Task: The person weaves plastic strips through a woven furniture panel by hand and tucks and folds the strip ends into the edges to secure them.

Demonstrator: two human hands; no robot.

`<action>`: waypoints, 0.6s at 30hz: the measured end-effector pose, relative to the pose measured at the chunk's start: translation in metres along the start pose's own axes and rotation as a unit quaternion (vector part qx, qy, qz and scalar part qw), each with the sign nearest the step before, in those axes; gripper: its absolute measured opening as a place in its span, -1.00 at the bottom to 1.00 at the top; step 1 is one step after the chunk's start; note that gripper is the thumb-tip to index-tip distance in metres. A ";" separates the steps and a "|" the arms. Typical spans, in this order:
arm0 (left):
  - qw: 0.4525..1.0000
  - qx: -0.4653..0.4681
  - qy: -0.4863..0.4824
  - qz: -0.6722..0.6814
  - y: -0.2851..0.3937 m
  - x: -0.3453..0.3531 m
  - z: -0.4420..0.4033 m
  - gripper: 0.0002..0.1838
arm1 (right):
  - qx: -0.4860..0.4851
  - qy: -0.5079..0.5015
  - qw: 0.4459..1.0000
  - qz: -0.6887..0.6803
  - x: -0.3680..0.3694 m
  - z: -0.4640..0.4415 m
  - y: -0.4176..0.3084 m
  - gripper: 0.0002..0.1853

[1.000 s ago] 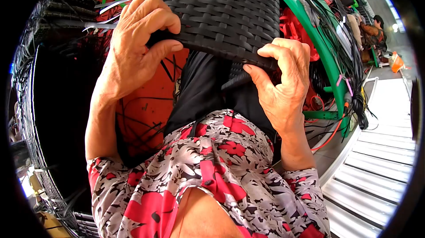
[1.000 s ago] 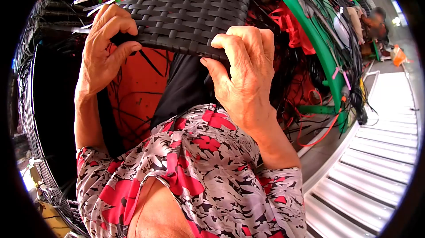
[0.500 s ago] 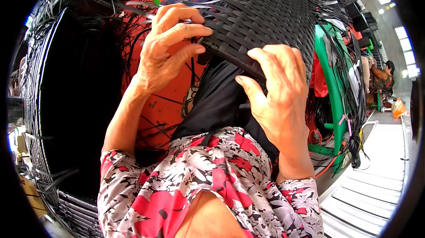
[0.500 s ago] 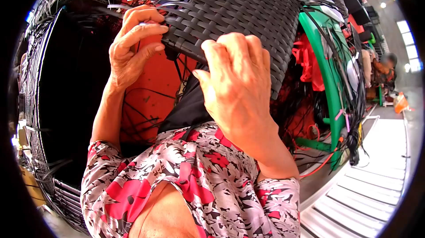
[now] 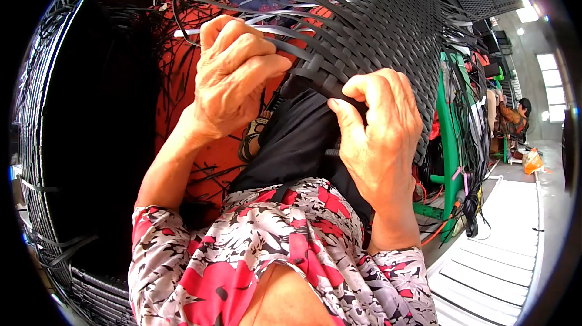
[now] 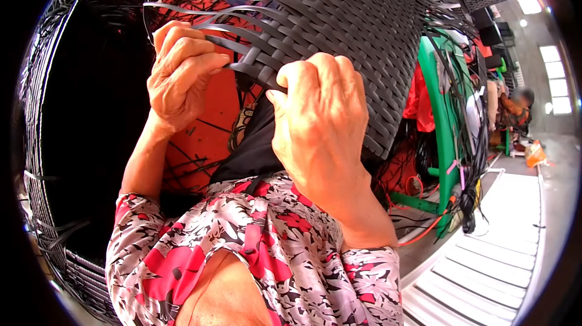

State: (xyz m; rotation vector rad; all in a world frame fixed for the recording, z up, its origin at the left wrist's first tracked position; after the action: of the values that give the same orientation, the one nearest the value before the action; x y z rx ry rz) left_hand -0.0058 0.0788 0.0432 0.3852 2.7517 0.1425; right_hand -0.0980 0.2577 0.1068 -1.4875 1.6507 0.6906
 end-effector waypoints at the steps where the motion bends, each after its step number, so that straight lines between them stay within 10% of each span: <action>1: 1.000 0.003 0.011 -0.008 0.002 0.000 -0.004 -0.82 | 0.002 -0.007 1.000 -0.002 -0.001 0.000 -0.001 -0.60; 6: 0.995 -0.013 0.065 -0.070 0.010 0.007 0.000 -0.80 | 0.010 0.007 1.000 -0.017 -0.003 -0.011 0.000 -0.53; 10: 0.932 -0.162 0.322 -0.049 0.020 0.022 0.042 -0.53 | -0.065 -0.013 0.998 -0.008 0.003 -0.016 0.002 -0.54; 14: 0.943 -0.291 0.083 0.137 0.047 0.050 0.063 -0.26 | -0.060 -0.005 0.998 -0.024 0.006 -0.014 0.006 -0.54; 18: 0.886 -0.347 0.050 0.305 0.037 0.071 0.050 -0.05 | -0.059 -0.008 0.998 -0.020 0.002 -0.011 0.009 -0.54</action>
State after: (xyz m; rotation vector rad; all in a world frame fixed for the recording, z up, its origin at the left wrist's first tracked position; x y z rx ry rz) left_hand -0.0422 0.1362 -0.0212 1.0184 2.3422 1.2801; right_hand -0.1086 0.2493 0.1097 -1.5902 1.5881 0.7872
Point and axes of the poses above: each hand's wrist, its own z-axis away from the middle knuckle, its own x-axis out of the palm, y = z × x, the point moved 1 cm from there along -z, towards the middle knuckle, and after that the axes turned 4 degrees about -x, right-handed, at the moved point
